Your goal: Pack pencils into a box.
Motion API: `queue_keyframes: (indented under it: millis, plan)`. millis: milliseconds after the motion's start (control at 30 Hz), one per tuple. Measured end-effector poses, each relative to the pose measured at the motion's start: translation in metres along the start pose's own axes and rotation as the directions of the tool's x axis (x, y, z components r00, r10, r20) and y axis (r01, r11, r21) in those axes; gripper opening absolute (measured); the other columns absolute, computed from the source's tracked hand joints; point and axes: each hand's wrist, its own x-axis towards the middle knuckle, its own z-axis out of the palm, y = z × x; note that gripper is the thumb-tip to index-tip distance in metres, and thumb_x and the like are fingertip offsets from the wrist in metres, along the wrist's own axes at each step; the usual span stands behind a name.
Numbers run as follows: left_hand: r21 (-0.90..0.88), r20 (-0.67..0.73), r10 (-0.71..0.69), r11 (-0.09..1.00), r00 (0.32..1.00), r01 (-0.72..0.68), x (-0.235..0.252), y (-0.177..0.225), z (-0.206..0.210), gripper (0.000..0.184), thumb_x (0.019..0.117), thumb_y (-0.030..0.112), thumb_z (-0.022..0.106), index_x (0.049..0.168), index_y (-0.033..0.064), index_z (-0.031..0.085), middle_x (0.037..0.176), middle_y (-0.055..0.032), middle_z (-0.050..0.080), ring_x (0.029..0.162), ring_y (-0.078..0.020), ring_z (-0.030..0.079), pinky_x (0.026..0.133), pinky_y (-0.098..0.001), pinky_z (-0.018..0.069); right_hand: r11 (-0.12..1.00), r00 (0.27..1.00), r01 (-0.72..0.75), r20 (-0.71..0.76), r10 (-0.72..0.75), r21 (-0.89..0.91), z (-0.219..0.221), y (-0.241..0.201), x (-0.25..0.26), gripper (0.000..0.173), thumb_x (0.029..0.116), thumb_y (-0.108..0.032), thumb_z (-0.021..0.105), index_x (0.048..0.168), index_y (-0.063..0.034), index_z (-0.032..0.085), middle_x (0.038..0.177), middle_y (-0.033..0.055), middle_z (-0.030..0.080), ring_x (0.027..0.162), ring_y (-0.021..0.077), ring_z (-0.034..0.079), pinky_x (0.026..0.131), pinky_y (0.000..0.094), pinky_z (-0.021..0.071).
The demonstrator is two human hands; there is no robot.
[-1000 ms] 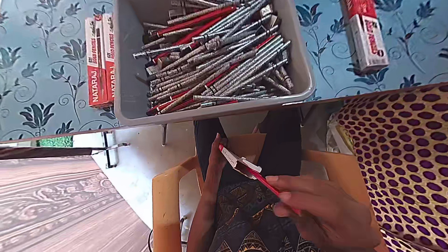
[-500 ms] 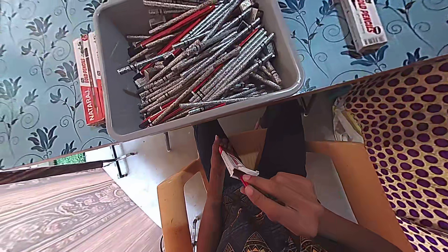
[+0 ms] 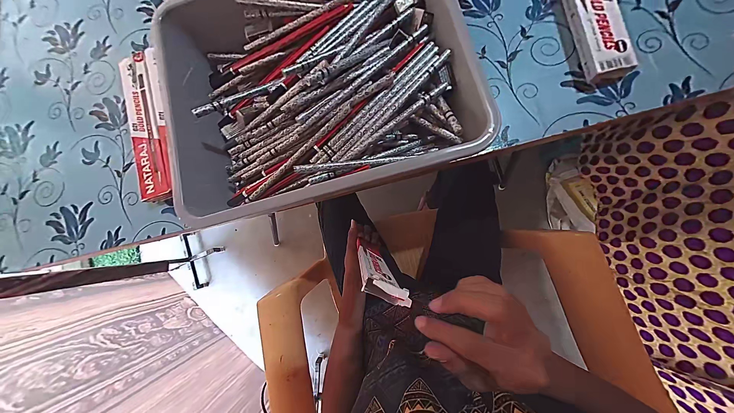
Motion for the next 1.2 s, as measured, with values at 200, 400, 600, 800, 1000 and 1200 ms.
queue_keyframes:
  millis: [200,400,600,800,1000,1200]
  plan:
    - [0.017,-0.012,0.016,1.0,1.0,-0.016,0.003,-0.001,0.001,0.045,0.1105,0.037,0.035,0.079,0.02,0.062,0.066,0.008,0.06,0.06,-0.0022,0.059,0.06,-0.018,0.0517,0.997,0.999,-0.039,-0.023,0.041,0.067,-0.016,0.013,0.022,0.023,0.1064,-0.027,0.055,0.099,-0.0094,0.067,0.099,0.0018,0.065,0.094,0.0039,0.062,0.085,0.0144,0.0507]
    - [0.15,0.057,0.055,0.987,0.997,-0.063,0.0,0.004,0.013,0.045,0.11,0.036,0.035,0.078,0.0214,0.064,0.067,0.0105,0.061,0.062,0.0019,0.06,0.062,-0.0154,0.0525,0.989,0.988,0.147,0.046,-0.146,-0.032,-0.032,0.034,0.117,0.023,0.1043,-0.024,0.058,0.092,-0.0071,0.069,0.095,0.0041,0.069,0.089,0.0039,0.064,0.076,0.0142,0.0517]
    - [0.097,0.064,0.045,0.994,0.997,-0.051,0.006,0.0,0.002,0.046,0.108,0.036,0.041,0.071,0.0202,0.064,0.064,0.0079,0.06,0.061,-0.0018,0.06,0.06,-0.0187,0.0523,0.949,0.85,0.254,0.511,-0.127,-0.187,0.017,0.109,0.267,0.02,0.1015,-0.011,0.057,0.105,-0.0022,0.074,0.101,0.0152,0.07,0.093,0.0297,0.07,0.078,0.0464,0.0569]
    - [-0.022,-0.007,0.037,0.999,0.999,-0.038,0.0,0.004,0.013,0.046,0.1089,0.028,0.035,0.071,0.0168,0.059,0.062,0.0064,0.056,0.059,-0.0038,0.058,0.061,-0.0195,0.0517,0.859,0.598,0.172,0.744,0.298,-0.482,0.06,0.153,0.337,0.021,0.101,-0.015,0.064,0.116,-0.0027,0.072,0.114,0.0185,0.069,0.111,0.0371,0.066,0.094,0.0574,0.0508]
    - [-0.051,0.046,0.047,0.998,0.998,-0.045,0.004,0.001,0.008,0.042,0.1059,0.029,0.044,0.07,0.0174,0.062,0.063,0.0062,0.059,0.06,-0.0035,0.06,0.061,-0.0191,0.0528,0.823,0.775,0.342,0.632,0.026,-0.454,0.035,0.155,0.317,0.022,0.1018,-0.012,0.058,0.109,0.0051,0.069,0.105,0.0268,0.068,0.103,0.0457,0.066,0.09,0.0602,0.0489]
    - [-0.058,0.116,0.048,0.997,0.992,-0.042,0.014,-0.004,-0.004,0.029,0.0984,0.04,0.063,0.076,0.0226,0.068,0.066,0.0093,0.062,0.062,-0.0022,0.063,0.061,-0.0187,0.0543,0.993,0.998,-0.054,0.032,0.057,-0.104,-0.064,0.087,0.201,0.024,0.0966,-0.024,0.069,0.114,-0.007,0.07,0.099,-0.0011,0.07,0.082,0.0043,0.067,0.073,0.0214,0.0586]
